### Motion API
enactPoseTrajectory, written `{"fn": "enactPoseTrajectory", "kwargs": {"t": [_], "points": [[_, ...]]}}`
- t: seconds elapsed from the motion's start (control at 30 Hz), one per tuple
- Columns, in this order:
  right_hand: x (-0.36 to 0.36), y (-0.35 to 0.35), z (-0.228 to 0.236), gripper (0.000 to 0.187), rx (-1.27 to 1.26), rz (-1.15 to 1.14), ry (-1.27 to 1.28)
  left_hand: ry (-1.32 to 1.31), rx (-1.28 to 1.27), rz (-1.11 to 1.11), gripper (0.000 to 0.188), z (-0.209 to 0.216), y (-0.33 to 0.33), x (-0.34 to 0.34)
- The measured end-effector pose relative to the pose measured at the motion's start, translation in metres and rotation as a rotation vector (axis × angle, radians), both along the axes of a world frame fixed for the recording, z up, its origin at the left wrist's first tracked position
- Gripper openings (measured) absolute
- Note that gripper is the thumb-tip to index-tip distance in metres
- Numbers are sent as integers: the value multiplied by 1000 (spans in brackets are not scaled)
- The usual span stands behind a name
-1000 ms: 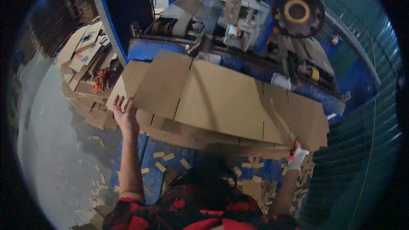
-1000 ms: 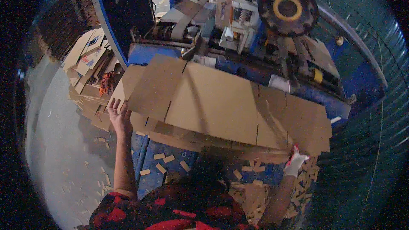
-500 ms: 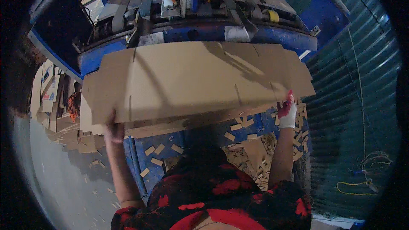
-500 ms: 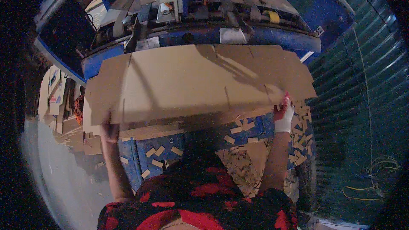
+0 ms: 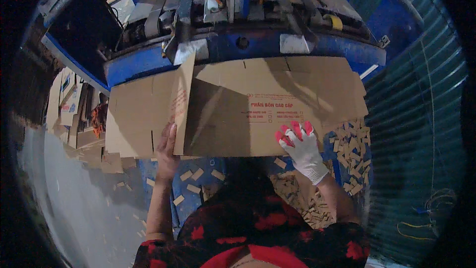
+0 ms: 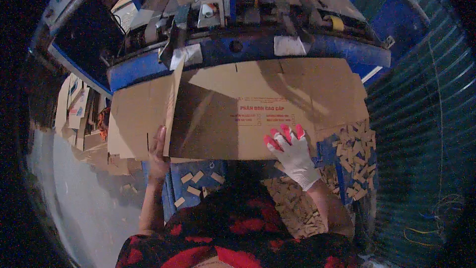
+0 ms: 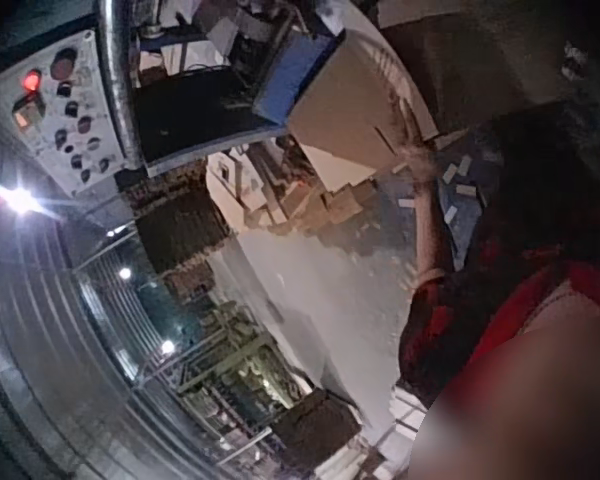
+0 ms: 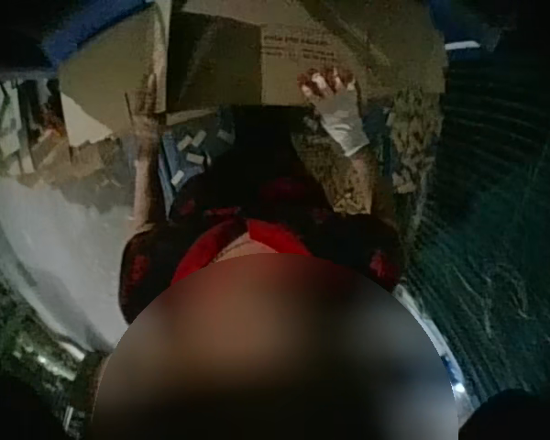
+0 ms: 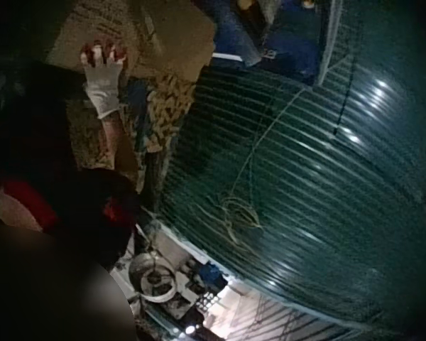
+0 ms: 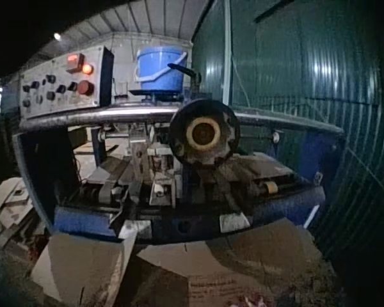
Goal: The person repeatedly picks up flat cardboard sheets, folds them into box shapes, and places them onto a conveyor or machine. The process is continuous and repetitive, with the person handling one sheet at a time.
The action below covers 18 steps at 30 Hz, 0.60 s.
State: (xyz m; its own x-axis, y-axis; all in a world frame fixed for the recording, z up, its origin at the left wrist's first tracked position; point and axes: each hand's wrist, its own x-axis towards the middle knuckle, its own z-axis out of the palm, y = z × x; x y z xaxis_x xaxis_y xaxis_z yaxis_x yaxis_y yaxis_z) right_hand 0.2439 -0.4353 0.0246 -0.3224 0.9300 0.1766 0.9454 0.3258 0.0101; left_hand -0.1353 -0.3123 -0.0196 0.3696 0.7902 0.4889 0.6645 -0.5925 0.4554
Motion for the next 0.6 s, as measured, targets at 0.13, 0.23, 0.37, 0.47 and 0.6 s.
{"fn": "enactPoseTrajectory", "kwargs": {"t": [0.13, 0.23, 0.37, 0.47, 0.6], "points": [[36, 36, -2, 59, 146, 9, -143, 39, 24, -79, 63, 14, 35, 23], [62, 88, -12, 50, 238, 2, -195, 56, 97, -51, 56, 15, 80, 43], [84, 154, -26, 48, 212, -38, -240, 25, 95, -70, 53, 12, 139, 64], [99, 191, -31, 49, 300, -17, -147, 42, 86, -82, 54, 11, 176, 76], [111, 227, -37, 46, 301, 3, -306, 150, 213, -90, 53, 11, 207, 85]]}}
